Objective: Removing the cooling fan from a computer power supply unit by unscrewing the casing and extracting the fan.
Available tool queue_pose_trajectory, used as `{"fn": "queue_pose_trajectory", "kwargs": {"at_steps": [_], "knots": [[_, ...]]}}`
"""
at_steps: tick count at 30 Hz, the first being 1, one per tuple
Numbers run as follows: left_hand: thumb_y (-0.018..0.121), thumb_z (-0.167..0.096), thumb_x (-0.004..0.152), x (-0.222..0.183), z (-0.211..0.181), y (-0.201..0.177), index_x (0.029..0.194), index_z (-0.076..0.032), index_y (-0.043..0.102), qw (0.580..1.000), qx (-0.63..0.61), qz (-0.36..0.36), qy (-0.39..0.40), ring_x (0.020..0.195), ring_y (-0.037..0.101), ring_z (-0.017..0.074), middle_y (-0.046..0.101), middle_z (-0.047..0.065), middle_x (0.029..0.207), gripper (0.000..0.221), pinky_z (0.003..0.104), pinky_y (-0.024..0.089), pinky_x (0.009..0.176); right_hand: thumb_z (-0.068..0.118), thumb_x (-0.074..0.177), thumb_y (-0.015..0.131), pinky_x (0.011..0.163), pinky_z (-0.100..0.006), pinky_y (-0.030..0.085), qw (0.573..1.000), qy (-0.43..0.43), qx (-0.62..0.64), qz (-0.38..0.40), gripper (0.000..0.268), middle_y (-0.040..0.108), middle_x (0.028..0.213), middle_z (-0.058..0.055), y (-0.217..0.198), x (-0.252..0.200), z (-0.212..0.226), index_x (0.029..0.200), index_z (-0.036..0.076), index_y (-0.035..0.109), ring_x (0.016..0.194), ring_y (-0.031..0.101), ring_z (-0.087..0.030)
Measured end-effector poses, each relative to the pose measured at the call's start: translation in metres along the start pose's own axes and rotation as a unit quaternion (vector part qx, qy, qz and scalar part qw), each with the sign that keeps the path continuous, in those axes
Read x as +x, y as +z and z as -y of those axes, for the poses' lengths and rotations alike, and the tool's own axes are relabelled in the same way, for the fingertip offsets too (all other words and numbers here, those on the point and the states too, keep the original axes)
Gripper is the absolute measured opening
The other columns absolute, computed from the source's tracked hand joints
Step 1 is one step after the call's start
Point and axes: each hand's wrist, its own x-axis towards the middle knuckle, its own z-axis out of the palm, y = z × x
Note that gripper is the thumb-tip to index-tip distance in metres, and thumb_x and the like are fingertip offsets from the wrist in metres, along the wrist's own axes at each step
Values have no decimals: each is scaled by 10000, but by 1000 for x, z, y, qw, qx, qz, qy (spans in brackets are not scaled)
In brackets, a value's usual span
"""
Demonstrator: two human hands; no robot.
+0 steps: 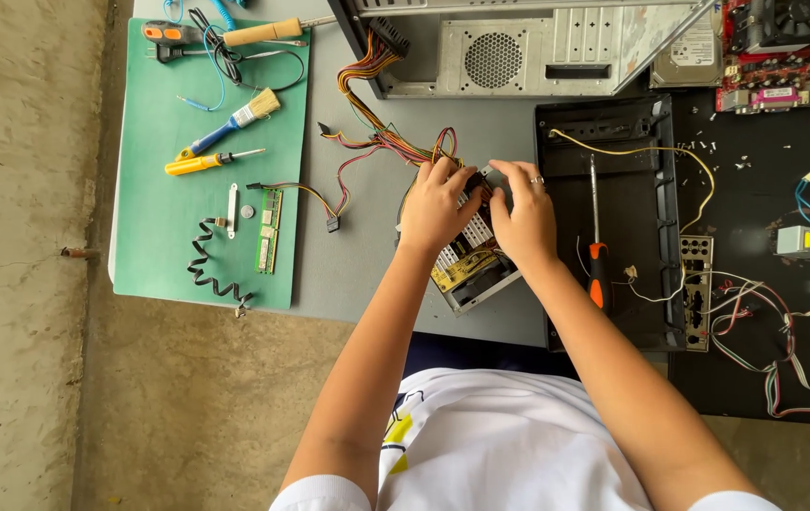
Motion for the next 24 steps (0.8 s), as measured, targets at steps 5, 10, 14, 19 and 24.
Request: {"fn": "queue_pose_trajectory", "kwargs": {"at_steps": [5, 10, 14, 19, 24], "knots": [[712, -181, 746, 2, -3, -2, 935, -118, 655, 991, -129, -22, -37, 721, 521, 192, 482, 14, 774, 208, 319, 515, 698, 60, 935, 573, 758, -515, 528, 997, -18, -66, 34, 416, 529, 1143, -104, -5, -5, 11, 1336, 163, 536, 1002, 610, -399], [693, -122, 741, 2, -4, -9, 915, -127, 650, 984, -162, -61, -34, 672, 500, 175, 448, 3, 736, 180, 303, 506, 699, 134, 941, 611, 768, -472, 534, 997, 18, -56, 43, 392, 544, 1098, -85, 0, -4, 8, 1321, 211, 551, 986, 625, -365], [705, -41, 704, 4, -3, -14, 944, -124, 629, 959, -264, -95, -25, 671, 523, 182, 439, -5, 741, 265, 314, 518, 710, 200, 943, 642, 762, -504, 528, 993, 113, 19, 38, 451, 584, 1110, -183, -4, -4, 14, 1338, 128, 438, 962, 651, -371], [702, -91, 710, 3, -4, -17, 903, -160, 633, 962, -256, -97, 8, 676, 539, 206, 437, 1, 734, 217, 334, 512, 698, 325, 905, 685, 726, -403, 535, 989, 132, -12, 59, 315, 606, 1017, -94, 13, -5, -27, 1100, 100, 582, 894, 674, -287], [697, -292, 719, 0, 4, -9, 700, -211, 621, 954, -290, -67, 32, 634, 511, 194, 445, -16, 658, 112, 324, 480, 659, 264, 876, 669, 803, -449, 525, 992, 103, -27, 67, 263, 587, 1014, -99, 13, -6, -30, 1069, 96, 606, 945, 654, -311]]}}
